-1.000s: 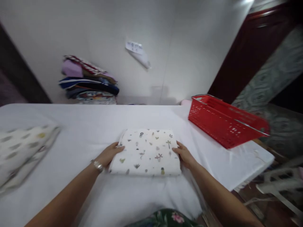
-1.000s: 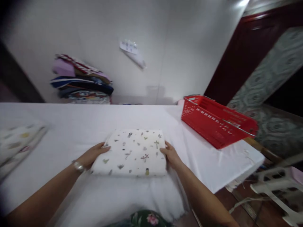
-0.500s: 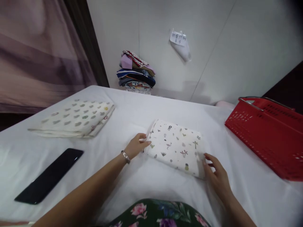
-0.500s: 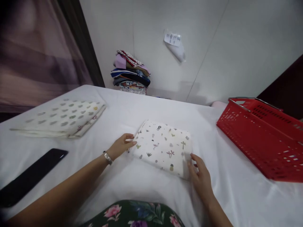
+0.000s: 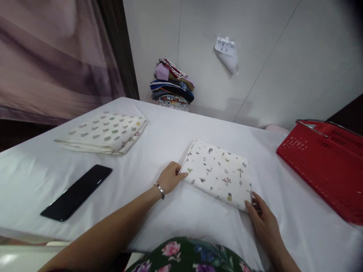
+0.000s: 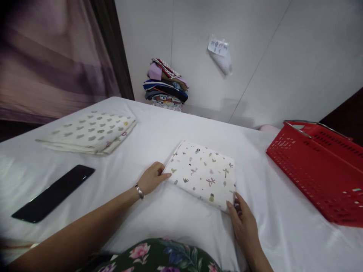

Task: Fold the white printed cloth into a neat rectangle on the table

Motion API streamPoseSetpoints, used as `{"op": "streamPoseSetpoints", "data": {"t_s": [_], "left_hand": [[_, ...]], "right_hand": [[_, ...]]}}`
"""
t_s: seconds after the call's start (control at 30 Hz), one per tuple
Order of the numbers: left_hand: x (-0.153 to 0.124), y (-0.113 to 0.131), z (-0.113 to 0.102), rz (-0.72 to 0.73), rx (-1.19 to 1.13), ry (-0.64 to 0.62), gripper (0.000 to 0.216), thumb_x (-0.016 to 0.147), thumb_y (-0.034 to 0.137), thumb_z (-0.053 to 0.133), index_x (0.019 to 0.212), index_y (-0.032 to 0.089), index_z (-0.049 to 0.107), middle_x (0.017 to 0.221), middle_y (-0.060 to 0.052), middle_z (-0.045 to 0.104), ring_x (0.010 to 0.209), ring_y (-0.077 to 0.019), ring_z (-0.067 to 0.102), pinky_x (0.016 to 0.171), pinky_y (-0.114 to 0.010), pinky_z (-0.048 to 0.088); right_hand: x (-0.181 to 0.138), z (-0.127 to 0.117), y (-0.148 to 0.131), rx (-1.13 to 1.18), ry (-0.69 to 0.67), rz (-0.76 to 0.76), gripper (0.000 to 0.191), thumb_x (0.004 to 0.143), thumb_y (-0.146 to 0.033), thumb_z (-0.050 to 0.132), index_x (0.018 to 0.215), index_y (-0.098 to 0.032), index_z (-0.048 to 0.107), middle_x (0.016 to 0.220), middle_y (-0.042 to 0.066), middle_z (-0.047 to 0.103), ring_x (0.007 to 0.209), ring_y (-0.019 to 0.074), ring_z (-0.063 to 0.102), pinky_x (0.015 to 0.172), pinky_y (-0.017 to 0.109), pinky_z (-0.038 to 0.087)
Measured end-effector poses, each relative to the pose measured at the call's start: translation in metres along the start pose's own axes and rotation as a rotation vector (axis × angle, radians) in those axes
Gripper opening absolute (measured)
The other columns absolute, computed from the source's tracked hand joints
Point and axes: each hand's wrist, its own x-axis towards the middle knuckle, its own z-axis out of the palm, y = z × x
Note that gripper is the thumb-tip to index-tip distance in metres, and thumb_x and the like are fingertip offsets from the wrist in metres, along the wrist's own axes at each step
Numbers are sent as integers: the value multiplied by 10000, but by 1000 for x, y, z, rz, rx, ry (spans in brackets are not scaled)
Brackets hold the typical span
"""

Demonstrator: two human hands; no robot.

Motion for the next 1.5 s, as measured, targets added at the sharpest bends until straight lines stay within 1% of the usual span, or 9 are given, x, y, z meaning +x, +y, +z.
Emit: {"op": "streamPoseSetpoints", "data": {"t_s": [0.27, 0.43, 0.63, 0.8, 0.87, 0.97, 1.1, 1.27, 1.5], "left_hand": [[7, -5, -5, 50, 110, -37, 281, 796, 405, 422, 617, 193, 467, 756, -19, 538, 720, -152, 511, 674, -282, 367], [4, -1, -6, 12, 176, -24, 296, 812, 436, 389, 738, 194, 542, 817, -34, 596, 769, -171, 552, 684, -287, 384], [9, 11, -5, -41, 168, -40, 641, 726, 670, 399, 1146, 194, 487, 987, -79, 625, 839, -222, 597, 709, -321, 429], [12, 14, -3, -23, 264, -22, 605, 781, 620, 349, 1146, 164, 504, 979, -98, 628, 850, -233, 605, 713, -344, 453], [8, 11, -2, 107, 333, 103, 557, 803, 566, 373, 1160, 157, 495, 1057, -113, 603, 901, -238, 589, 732, -356, 462], [-6, 10, 2, 501, 447, 247, 447, 820, 437, 454, 1166, 157, 488, 1138, -122, 567, 1032, -254, 521, 836, -400, 433], [-22, 21, 21, 906, 536, 75, 387, 799, 227, 521, 1182, 186, 476, 1194, -84, 542, 1135, -229, 446, 962, -423, 336], [-14, 42, 48, 1049, 579, -38, 367, 800, 65, 441, 1134, 205, 502, 1180, -48, 544, 1136, -182, 430, 986, -391, 285], [4, 48, 56, 1102, 621, -101, 322, 816, 80, 432, 1111, 183, 511, 1080, -72, 566, 1027, -181, 479, 928, -385, 318]], "right_hand": [[9, -5, -2, -17, -85, 38, 655, 715, -543, 552, 1268, -205, 457, 978, 43, 611, 658, 150, 561, 634, 290, 463], [32, -11, -7, -148, -1, -183, 595, 776, -511, 477, 1281, -198, 443, 1280, 82, 481, 1109, 239, 496, 824, 354, 467], [103, 0, -45, -317, -55, -452, 493, 815, -416, 447, 1239, -169, 498, 1322, 87, 446, 1230, 215, 395, 1046, 378, 309], [171, 25, -80, -453, -297, -410, 583, 814, -400, 475, 1330, -137, 403, 1390, 102, 364, 1291, 236, 310, 1079, 357, 237], [190, 34, -90, -486, -428, -351, 645, 810, -429, 483, 1371, -143, 341, 1400, 106, 351, 1283, 252, 327, 1065, 364, 255], [212, 41, -100, -492, -577, -332, 671, 765, -455, 539, 1349, -162, 386, 1368, 94, 404, 1234, 258, 401, 1034, 344, 301], [234, 43, -109, -494, -731, -324, 659, 634, -415, 667, 1238, -192, 524, 1277, 74, 511, 1151, 264, 485, 981, 323, 359], [253, 46, -115, -495, -860, -238, 706, 508, -425, 736, 1153, -182, 583, 1221, 89, 555, 1071, 281, 541, 853, 319, 447], [251, 47, -120, -460, -902, -247, 557, 542, -378, 707, 1047, -163, 606, 1094, 70, 621, 975, 241, 578, 741, 258, 450]]}}
